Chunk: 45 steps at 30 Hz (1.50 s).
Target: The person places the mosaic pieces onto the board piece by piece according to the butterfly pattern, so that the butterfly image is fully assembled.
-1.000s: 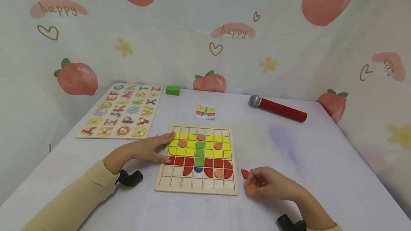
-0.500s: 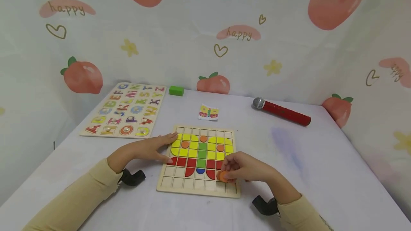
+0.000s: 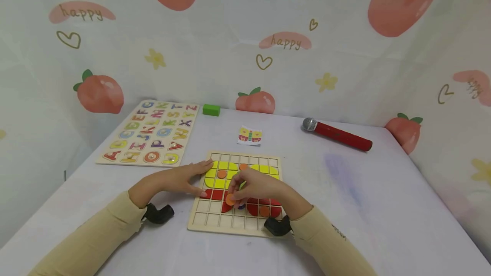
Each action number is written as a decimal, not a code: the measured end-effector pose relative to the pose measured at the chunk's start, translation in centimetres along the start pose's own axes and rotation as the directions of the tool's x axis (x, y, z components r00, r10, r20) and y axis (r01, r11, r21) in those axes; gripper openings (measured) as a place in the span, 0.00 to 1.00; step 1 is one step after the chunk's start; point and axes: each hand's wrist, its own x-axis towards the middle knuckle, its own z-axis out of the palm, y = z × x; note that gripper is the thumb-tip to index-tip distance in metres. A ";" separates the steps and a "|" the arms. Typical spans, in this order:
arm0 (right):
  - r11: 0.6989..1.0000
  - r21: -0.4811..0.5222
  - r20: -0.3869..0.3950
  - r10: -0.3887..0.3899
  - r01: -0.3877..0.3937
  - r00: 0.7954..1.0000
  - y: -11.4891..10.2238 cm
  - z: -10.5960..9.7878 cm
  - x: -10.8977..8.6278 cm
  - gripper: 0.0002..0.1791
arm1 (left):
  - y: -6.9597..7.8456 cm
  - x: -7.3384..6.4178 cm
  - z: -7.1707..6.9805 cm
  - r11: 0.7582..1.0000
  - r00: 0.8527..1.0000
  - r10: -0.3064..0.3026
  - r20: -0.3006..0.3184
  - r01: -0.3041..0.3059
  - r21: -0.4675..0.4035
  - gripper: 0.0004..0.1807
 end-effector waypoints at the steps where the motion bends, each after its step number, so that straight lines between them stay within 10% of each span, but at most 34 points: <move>1: 1.000 -0.005 0.003 -0.003 0.003 1.000 -0.2 0.0 0.4 0.05 | 0.0 0.0 0.0 1.000 1.000 0.001 0.000 -0.001 -0.002 0.51; 26: 0.985 -0.162 -0.006 0.054 -0.055 0.999 -1.0 1.6 4.2 0.03 | 0.0 0.0 0.0 1.000 1.000 0.031 0.001 -0.031 -0.001 0.50; 45: 0.955 -0.286 -0.127 0.044 -0.079 0.991 -0.4 -0.9 -0.4 0.03 | 0.1 0.2 -0.1 1.000 1.000 -0.010 0.004 0.010 0.007 0.52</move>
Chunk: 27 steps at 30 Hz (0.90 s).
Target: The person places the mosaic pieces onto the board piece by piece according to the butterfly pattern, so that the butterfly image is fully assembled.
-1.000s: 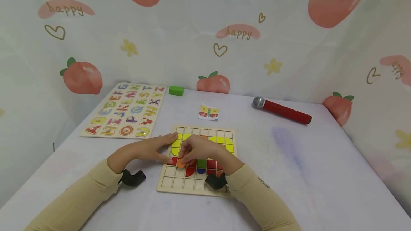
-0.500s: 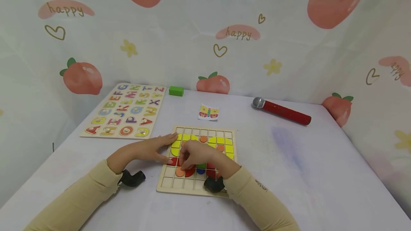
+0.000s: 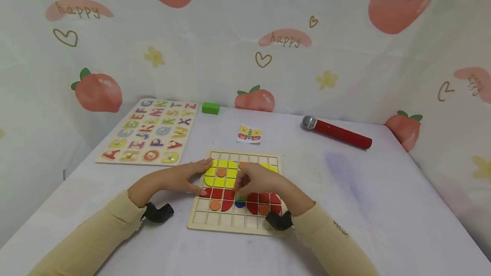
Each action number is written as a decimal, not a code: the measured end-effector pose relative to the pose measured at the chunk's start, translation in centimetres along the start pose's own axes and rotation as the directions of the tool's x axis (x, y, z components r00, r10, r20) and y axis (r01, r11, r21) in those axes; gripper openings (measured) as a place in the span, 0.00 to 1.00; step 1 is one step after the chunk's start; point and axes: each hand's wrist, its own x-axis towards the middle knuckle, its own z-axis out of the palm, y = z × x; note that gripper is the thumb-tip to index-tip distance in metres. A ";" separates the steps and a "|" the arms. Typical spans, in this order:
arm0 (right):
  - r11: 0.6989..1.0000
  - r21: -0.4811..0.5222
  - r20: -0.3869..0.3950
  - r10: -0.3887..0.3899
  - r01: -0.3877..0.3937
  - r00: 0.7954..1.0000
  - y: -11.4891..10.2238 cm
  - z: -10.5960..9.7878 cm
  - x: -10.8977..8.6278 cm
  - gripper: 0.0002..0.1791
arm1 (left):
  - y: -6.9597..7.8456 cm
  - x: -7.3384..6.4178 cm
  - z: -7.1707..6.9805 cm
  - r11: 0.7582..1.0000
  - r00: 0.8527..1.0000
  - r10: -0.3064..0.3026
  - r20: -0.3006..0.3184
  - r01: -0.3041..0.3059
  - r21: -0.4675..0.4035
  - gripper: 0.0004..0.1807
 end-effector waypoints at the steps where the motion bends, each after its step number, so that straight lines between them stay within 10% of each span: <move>1: 1.000 -0.009 -0.013 0.010 -0.010 1.000 0.4 -0.3 -0.6 0.04 | 0.0 0.0 0.0 1.000 1.000 0.004 -0.001 -0.004 0.000 0.52; 16: 0.969 0.090 -0.110 0.239 -0.230 0.965 6.6 -2.0 -8.5 0.11 | 0.1 -0.2 0.1 0.999 0.999 -0.035 -0.004 0.035 -0.001 0.51; 27: 0.979 0.133 -0.043 0.164 -0.157 0.986 9.5 -1.6 -9.8 0.15 | 0.2 -0.2 0.1 0.999 0.999 -0.039 -0.003 0.039 0.001 0.52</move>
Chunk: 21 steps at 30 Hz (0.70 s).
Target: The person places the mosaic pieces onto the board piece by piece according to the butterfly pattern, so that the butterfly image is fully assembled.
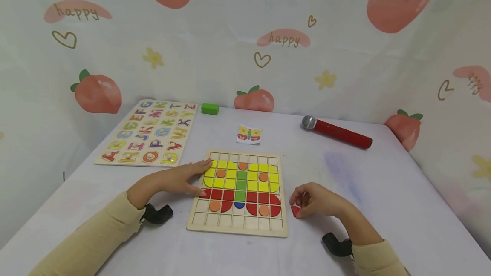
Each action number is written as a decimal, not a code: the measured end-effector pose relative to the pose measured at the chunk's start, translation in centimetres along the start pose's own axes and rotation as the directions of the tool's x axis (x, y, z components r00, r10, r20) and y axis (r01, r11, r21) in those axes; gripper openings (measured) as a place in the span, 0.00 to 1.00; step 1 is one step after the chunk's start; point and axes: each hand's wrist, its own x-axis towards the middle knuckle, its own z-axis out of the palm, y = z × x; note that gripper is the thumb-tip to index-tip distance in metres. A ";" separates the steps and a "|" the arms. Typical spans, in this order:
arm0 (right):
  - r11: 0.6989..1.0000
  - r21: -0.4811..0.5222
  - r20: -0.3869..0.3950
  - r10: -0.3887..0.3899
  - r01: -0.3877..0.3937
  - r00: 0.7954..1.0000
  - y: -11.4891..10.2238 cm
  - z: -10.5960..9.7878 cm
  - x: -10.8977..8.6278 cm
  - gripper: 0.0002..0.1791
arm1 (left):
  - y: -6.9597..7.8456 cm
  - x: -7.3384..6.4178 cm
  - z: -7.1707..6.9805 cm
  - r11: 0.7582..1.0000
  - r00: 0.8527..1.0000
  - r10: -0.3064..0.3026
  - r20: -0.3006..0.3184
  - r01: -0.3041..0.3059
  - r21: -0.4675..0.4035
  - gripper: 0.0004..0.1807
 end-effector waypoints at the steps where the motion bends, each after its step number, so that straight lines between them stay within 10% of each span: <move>1: 1.000 -0.003 0.005 -0.008 0.008 1.000 0.1 0.0 0.0 0.15 | 0.0 0.0 0.0 1.000 1.000 0.000 0.001 0.000 0.000 0.52; 21: 0.997 0.024 0.061 -0.078 0.077 0.995 -3.5 -0.1 2.9 0.09 | -0.2 0.1 0.1 1.000 1.000 0.015 -0.002 -0.015 -0.004 0.52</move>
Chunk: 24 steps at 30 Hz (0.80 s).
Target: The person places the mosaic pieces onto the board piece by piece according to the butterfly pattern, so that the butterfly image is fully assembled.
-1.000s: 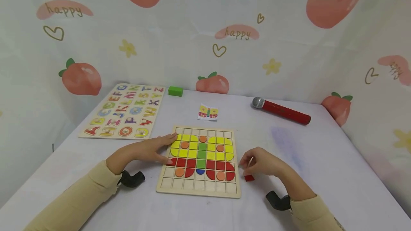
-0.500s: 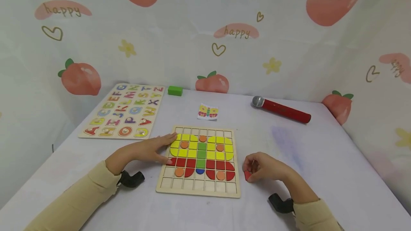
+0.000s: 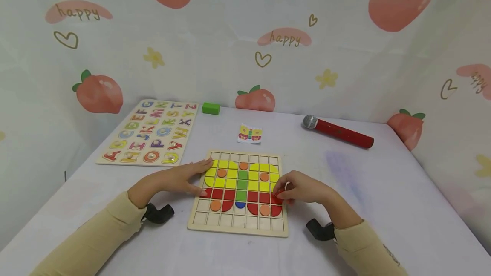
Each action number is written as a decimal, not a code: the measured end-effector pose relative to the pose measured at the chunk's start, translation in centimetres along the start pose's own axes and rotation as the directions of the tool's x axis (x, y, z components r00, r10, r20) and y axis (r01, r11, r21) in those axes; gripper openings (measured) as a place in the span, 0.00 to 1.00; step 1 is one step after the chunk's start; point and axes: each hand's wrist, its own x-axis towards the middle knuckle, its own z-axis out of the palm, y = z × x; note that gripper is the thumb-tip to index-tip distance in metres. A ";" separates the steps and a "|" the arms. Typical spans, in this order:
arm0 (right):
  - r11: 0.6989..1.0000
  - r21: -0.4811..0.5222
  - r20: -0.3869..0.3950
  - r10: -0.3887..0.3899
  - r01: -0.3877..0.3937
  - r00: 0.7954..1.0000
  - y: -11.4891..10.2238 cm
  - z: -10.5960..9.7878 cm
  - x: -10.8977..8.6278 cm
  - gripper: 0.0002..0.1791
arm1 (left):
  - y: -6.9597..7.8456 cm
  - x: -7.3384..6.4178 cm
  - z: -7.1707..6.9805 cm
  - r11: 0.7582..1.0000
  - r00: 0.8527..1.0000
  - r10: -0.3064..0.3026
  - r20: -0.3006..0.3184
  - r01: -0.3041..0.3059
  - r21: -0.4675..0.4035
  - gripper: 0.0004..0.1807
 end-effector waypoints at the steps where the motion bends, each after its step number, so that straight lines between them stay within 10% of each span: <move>1: 1.000 0.000 0.000 0.005 -0.005 1.000 -0.4 0.1 0.3 0.08 | 0.0 0.0 0.0 1.000 1.000 0.001 0.002 -0.001 -0.001 0.52; 12: 0.984 -0.098 0.020 -0.148 0.149 0.989 -5.5 2.1 5.3 0.05 | 0.0 0.0 0.0 1.000 1.000 -0.008 0.001 0.008 -0.007 0.52; 24: 0.985 0.094 0.121 -0.152 0.141 0.981 -9.9 5.8 9.5 0.03 | -0.1 -0.1 -0.3 0.998 0.998 0.058 0.005 -0.058 -0.004 0.50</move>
